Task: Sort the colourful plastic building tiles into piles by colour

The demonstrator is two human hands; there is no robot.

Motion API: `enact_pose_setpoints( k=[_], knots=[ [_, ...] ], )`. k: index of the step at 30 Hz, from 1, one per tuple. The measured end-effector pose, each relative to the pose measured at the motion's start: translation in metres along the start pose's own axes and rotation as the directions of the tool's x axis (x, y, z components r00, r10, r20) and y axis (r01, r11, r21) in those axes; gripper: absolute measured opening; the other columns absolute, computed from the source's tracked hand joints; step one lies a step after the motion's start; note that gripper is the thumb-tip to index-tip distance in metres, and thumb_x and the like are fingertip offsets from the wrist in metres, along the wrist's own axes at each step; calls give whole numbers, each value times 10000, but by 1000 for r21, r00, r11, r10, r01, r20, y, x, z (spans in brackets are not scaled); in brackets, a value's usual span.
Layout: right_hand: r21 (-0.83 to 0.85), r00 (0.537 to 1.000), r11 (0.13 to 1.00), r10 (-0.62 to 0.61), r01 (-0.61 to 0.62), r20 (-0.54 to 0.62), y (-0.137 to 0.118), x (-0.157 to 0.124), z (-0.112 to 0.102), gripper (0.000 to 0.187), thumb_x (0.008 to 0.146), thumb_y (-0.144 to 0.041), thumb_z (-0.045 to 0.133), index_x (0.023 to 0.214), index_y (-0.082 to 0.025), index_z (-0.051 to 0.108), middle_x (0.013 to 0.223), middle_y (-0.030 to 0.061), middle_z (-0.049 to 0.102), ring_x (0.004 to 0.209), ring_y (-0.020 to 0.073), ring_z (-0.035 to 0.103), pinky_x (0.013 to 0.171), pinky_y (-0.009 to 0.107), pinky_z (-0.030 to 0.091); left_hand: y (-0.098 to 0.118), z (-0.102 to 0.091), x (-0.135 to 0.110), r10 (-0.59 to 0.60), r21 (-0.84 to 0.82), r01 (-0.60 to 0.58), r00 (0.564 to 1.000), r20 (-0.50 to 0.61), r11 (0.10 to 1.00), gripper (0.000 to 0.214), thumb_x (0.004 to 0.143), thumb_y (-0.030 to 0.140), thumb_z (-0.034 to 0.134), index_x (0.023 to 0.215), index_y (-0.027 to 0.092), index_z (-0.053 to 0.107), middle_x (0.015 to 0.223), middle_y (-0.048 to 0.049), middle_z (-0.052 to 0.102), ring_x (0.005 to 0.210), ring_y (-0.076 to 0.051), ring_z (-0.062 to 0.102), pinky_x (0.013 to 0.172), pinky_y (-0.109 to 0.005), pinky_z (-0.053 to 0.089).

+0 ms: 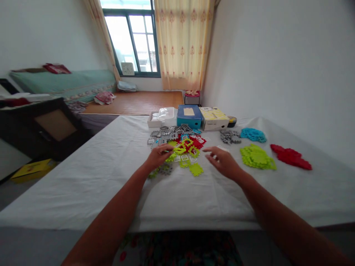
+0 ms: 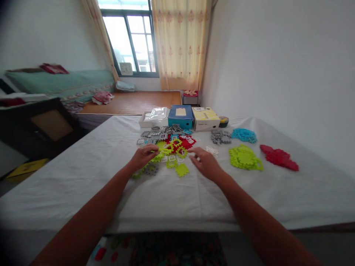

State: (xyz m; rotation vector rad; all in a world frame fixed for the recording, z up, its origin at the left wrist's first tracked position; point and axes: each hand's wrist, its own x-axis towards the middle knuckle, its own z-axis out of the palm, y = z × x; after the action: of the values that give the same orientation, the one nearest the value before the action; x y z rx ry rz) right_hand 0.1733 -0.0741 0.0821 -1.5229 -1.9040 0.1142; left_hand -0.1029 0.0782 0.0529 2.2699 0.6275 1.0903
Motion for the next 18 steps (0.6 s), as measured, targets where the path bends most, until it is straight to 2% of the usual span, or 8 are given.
enact_pose_setpoints(
  k=[2,4,6,8,10,13,15,18],
  knots=[
    [-27,989,990,-140,142,42,-26,17,37,367,910,-301,521,1258,-194,569,1263,118,607,1040,219,616,913,386,501,3,0,-2,40,-29,-39,998,52,999,210,838,341,623,897,170,728,902,-76,705,847,-167,649,774,-285,529],
    [-71,976,974,-210,213,55,-39,30,61,368,918,-288,525,1271,-192,562,1262,129,604,1130,236,570,984,418,457,4,0,-3,73,-61,-68,993,92,996,202,838,321,626,918,168,732,903,-84,705,857,-171,652,777,-289,532],
    [-96,972,968,-227,232,59,-44,38,71,292,943,-272,486,1196,-199,612,1114,115,667,1056,222,597,948,396,474,3,0,-4,90,-74,-82,989,115,994,204,842,313,621,934,169,733,912,-87,702,868,-172,652,784,-292,537],
    [-96,975,971,-218,220,31,-40,41,67,253,955,-264,466,1118,-200,648,988,98,693,968,205,618,896,361,491,1,0,-3,69,-53,-63,991,114,997,223,854,323,600,966,180,729,959,-89,695,890,-175,650,766,-287,546],
    [-75,988,987,-146,143,-40,-27,39,52,237,937,-271,503,1113,-200,645,949,86,703,920,195,631,847,335,504,-4,-2,-2,21,-12,-20,997,73,1000,248,863,345,577,998,196,723,1012,-88,683,917,-179,645,727,-276,557],
    [-9,977,993,113,-116,-180,15,24,9,232,887,-306,564,1080,-193,629,879,61,715,797,176,661,725,298,520,-12,-7,-1,-31,32,32,999,-13,999,263,862,369,563,986,200,722,1021,-83,679,931,-188,641,686,-271,565],
    [12,916,957,280,-289,-286,56,6,-30,235,850,-363,588,989,-178,634,860,68,719,775,187,676,694,300,519,-15,-12,0,-42,48,44,998,-51,998,262,855,376,564,960,197,724,1007,-80,685,929,-192,641,696,-280,567],
    [-29,782,881,403,-472,-475,119,-30,-87,312,802,-443,592,943,-170,646,885,95,720,794,214,681,723,332,522,-17,-14,1,-54,73,60,995,-83,995,257,847,378,562,929,198,727,998,-74,689,914,-190,643,697,-276,565]
  ],
)
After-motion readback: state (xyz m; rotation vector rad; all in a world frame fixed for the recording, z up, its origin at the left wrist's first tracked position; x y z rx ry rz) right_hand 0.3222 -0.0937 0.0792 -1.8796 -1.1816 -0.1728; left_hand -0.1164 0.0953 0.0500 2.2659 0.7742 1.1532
